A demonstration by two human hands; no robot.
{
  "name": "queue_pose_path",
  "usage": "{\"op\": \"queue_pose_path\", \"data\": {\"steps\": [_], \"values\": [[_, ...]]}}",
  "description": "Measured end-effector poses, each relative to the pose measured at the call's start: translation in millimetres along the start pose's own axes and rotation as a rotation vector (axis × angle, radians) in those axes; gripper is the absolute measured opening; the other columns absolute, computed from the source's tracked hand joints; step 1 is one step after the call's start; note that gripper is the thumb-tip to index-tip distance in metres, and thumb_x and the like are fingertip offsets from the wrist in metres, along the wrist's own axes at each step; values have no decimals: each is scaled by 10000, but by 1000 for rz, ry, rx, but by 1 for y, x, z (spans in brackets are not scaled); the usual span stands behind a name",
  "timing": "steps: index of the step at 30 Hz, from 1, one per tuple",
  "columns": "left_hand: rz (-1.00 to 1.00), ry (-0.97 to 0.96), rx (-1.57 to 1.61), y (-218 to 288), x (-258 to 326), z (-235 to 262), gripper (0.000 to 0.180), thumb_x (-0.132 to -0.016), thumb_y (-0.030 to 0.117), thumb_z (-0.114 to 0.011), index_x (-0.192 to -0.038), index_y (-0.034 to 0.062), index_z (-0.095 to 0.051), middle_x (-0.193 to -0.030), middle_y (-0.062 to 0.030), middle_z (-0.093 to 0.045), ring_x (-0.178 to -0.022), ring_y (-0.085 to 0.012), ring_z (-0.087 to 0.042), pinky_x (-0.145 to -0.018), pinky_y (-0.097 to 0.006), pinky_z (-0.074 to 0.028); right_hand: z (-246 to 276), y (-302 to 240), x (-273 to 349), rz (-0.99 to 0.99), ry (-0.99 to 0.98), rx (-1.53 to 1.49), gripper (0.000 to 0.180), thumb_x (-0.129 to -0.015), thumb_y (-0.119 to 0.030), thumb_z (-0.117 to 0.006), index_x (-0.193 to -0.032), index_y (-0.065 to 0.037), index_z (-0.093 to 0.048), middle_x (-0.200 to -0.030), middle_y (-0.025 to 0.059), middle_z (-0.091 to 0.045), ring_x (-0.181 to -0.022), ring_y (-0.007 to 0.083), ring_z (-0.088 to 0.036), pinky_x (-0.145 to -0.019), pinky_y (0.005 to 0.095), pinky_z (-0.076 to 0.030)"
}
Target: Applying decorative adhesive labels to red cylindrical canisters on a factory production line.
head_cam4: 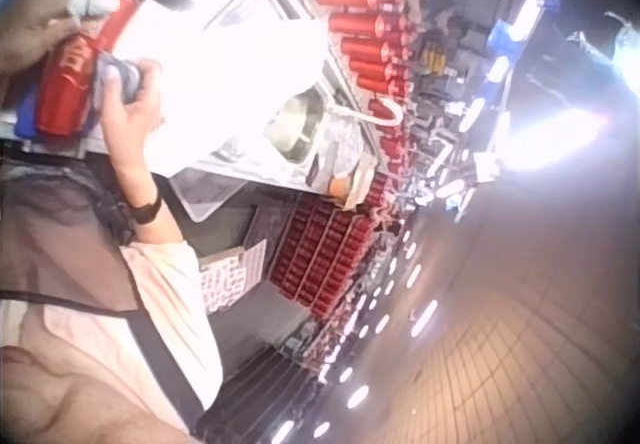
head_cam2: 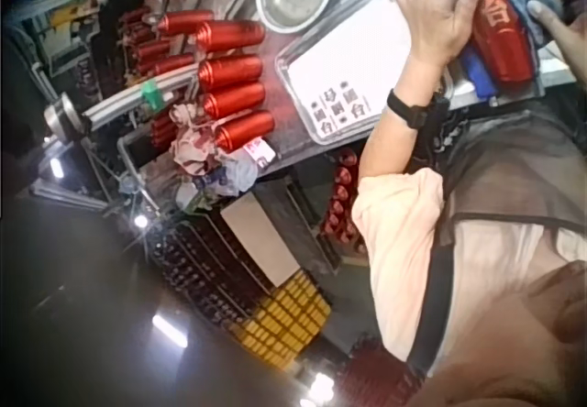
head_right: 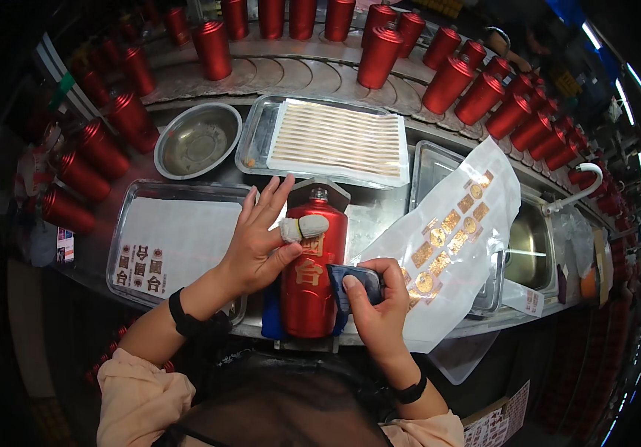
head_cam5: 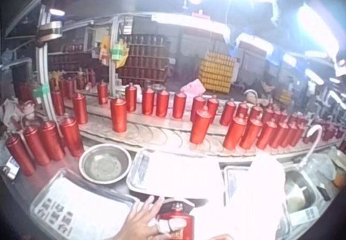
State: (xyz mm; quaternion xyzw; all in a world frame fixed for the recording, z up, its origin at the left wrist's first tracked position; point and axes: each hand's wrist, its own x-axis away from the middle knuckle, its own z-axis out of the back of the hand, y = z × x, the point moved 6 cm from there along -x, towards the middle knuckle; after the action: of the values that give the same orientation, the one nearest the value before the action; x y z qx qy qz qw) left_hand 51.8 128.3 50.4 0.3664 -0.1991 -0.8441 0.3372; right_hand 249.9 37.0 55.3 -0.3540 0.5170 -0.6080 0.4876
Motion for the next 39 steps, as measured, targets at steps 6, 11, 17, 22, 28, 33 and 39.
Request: {"op": "queue_pose_path", "data": {"steps": [6, 11, 17, 22, 28, 33, 39], "values": [[49, -24, 24, -11, -23, -6, 330, -965, 400, -566, -1124, 155, -720, -1618, -159, -258, -1446, -469, -257, -1137, -659, -117, 1, -8, 3, -21, -8, 1, 244, -862, -48, -724, -1048, -22, -569, -933, 19, -583, -821, 62, -569, -731, 205, -478], [3, -81, -23, 13, 14, -2, 348, -955, 420, -576, -1227, 246, -706, -1614, -195, -248, -1482, -472, -162, -1143, -665, -48, 11, -11, 4, -28, 61, -100, 275, -856, -49, -740, -1072, -24, -572, -976, 17, -594, -837, 62, -574, -745, 201, -480], [-61, -166, -63, 39, 49, -10, 351, -938, 455, -586, -1241, 319, -700, -1628, -204, -201, -1480, -494, -141, -1121, -696, -42, 3, -40, -14, 142, 21, 27, 246, -861, -70, -748, -1046, -11, -597, -961, 40, -624, -846, 86, -598, -757, 221, -485], [56, 17, -31, 6, 20, 0, 331, -960, 419, -572, -1249, 316, -693, -1629, -190, -206, -1473, -483, -175, -1135, -678, -44, -8, -55, -20, 317, 18, 135, 228, -848, -77, -761, -1009, -1, -619, -918, 74, -647, -815, 138, -622, -734, 258, -488], [68, 38, -31, 11, 29, -3, 320, -939, 410, -606, -1217, 292, -713, -1623, -178, -233, -1460, -482, -214, -1126, -687, -72, -10, -72, -25, 482, 39, 325, 222, -811, -35, -762, -1000, -19, -646, -888, 93, -664, -788, 209, -638, -702, 298, -489], [135, -67, 52, 32, 68, 4, 332, -933, 374, -622, -1248, 298, -695, -1618, -193, -238, -1463, -488, -197, -1123, -678, -64, -47, -98, -26, 841, -73, 514, 252, -734, 4, -758, -960, -83, -691, -852, 62, -654, -764, 283, -602, -689, 377, -469], [307, 135, 332, 24, 84, 21, 431, -964, 257, -595, -1330, 29, -611, -1508, -274, -404, -1449, -368, -342, -1164, -522, -209, -59, -75, 30, 910, -383, 617, 276, -667, -99, -708, -942, -126, -711, -959, 27, -653, -919, 252, -615, -793, 397, -462]]}}
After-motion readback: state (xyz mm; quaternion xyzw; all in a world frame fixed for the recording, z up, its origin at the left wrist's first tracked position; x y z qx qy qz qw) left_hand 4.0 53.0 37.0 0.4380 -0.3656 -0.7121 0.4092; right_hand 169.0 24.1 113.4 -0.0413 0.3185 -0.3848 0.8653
